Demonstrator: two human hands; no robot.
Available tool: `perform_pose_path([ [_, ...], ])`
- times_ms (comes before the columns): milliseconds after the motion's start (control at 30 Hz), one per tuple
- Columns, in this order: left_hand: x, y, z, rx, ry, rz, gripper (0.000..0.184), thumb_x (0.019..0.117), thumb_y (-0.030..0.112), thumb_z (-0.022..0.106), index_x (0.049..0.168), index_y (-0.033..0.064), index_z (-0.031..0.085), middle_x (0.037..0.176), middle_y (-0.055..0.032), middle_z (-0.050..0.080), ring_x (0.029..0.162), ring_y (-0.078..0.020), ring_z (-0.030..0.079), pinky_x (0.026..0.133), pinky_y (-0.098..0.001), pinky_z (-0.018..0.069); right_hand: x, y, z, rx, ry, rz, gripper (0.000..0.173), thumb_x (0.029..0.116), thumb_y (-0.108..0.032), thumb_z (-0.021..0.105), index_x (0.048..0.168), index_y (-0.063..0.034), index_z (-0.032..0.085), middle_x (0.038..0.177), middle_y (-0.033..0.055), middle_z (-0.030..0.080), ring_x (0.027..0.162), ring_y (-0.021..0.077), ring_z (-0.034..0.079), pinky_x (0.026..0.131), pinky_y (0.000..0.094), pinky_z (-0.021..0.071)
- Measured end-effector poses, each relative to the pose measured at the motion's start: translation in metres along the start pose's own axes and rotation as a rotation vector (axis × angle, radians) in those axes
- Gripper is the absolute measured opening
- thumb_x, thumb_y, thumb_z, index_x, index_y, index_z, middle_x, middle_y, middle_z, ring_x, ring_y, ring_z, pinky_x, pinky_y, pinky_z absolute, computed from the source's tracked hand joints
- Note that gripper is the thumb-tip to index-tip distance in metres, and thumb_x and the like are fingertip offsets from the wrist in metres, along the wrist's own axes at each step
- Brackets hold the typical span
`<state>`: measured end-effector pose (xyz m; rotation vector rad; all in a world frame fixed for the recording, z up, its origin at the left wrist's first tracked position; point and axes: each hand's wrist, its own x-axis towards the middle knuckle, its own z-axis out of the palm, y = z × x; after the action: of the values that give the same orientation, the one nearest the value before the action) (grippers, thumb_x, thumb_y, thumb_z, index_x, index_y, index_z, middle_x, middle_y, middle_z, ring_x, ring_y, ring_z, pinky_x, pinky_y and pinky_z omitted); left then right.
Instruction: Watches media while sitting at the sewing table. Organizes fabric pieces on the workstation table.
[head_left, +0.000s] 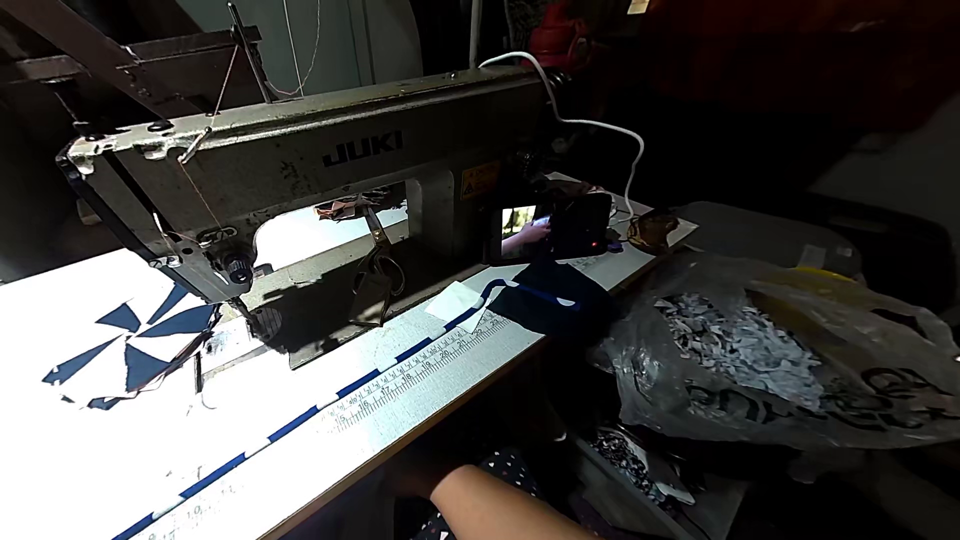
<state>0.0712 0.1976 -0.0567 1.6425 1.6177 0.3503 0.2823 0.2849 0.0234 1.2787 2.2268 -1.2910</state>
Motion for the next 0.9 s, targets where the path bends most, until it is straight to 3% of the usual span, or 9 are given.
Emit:
perform_pose_path([
  [233, -0.003, 0.02, -0.007, 0.007, -0.045, -0.095, 0.044, 0.1005, 0.019, 0.063, 0.139, -0.0019, 0.058, 0.142, -0.0239, 0.058, 0.135, -0.0362, 0.053, 0.114, -0.0511, 0.0403, 0.0, 0.001, -0.001, 0.007, -0.003, -0.007, 0.041, 0.1011, -0.023, 0.064, 0.132, 0.0033, 0.062, 0.137, 0.0285, 0.059, 0.131, 0.0437, 0.053, 0.109, 0.0638, 0.0387],
  [400, 0.003, -0.012, 0.002, -0.006, -0.014, -0.05, 0.046, 0.098, 0.022, 0.065, 0.138, 0.0007, 0.06, 0.14, -0.0211, 0.06, 0.133, -0.0345, 0.055, 0.112, -0.052, 0.0426, -0.002, 0.0, -0.002, 0.036, -0.006, 0.016, 0.041, 0.1015, -0.023, 0.063, 0.134, 0.0023, 0.062, 0.138, 0.0279, 0.059, 0.132, 0.043, 0.053, 0.11, 0.0632, 0.0385],
  [467, 0.001, -0.007, 0.0, -0.023, -0.02, -0.043, 0.045, 0.0979, 0.02, 0.065, 0.138, -0.0004, 0.06, 0.14, -0.0218, 0.059, 0.133, -0.0345, 0.055, 0.112, -0.0508, 0.0424, 0.0, 0.002, 0.0, 0.043, -0.003, 0.014, 0.042, 0.1012, -0.022, 0.064, 0.135, 0.0016, 0.061, 0.138, 0.0277, 0.059, 0.132, 0.0433, 0.053, 0.11, 0.0637, 0.0386],
  [667, 0.002, -0.01, 0.0, -0.021, -0.02, -0.02, 0.048, 0.0978, 0.022, 0.065, 0.14, 0.0007, 0.058, 0.146, -0.0215, 0.055, 0.138, -0.0331, 0.05, 0.116, -0.0486, 0.0388, 0.0, 0.001, -0.001, 0.038, -0.016, 0.012, 0.042, 0.1016, -0.022, 0.063, 0.135, 0.0036, 0.061, 0.14, 0.0287, 0.057, 0.134, 0.0436, 0.051, 0.111, 0.0633, 0.037],
  [767, -0.002, 0.001, -0.004, 0.0, -0.034, -0.001, 0.048, 0.0985, 0.019, 0.064, 0.141, -0.0013, 0.056, 0.148, -0.0249, 0.051, 0.141, -0.0376, 0.045, 0.118, -0.0506, 0.0346, -0.001, 0.0, -0.001, 0.034, -0.017, 0.014, 0.041, 0.102, -0.022, 0.063, 0.134, 0.0037, 0.062, 0.139, 0.0284, 0.058, 0.133, 0.0436, 0.052, 0.111, 0.0629, 0.0377],
  [900, -0.002, 0.012, -0.008, 0.079, -0.094, -0.062, 0.042, 0.1016, 0.024, 0.061, 0.133, -0.0038, 0.061, 0.135, -0.026, 0.061, 0.129, -0.039, 0.056, 0.111, -0.0545, 0.0422, -0.002, 0.001, 0.001, 0.028, -0.004, 0.023, 0.041, 0.1023, -0.022, 0.062, 0.134, 0.0048, 0.061, 0.138, 0.0299, 0.058, 0.133, 0.0454, 0.052, 0.11, 0.0649, 0.0376],
])
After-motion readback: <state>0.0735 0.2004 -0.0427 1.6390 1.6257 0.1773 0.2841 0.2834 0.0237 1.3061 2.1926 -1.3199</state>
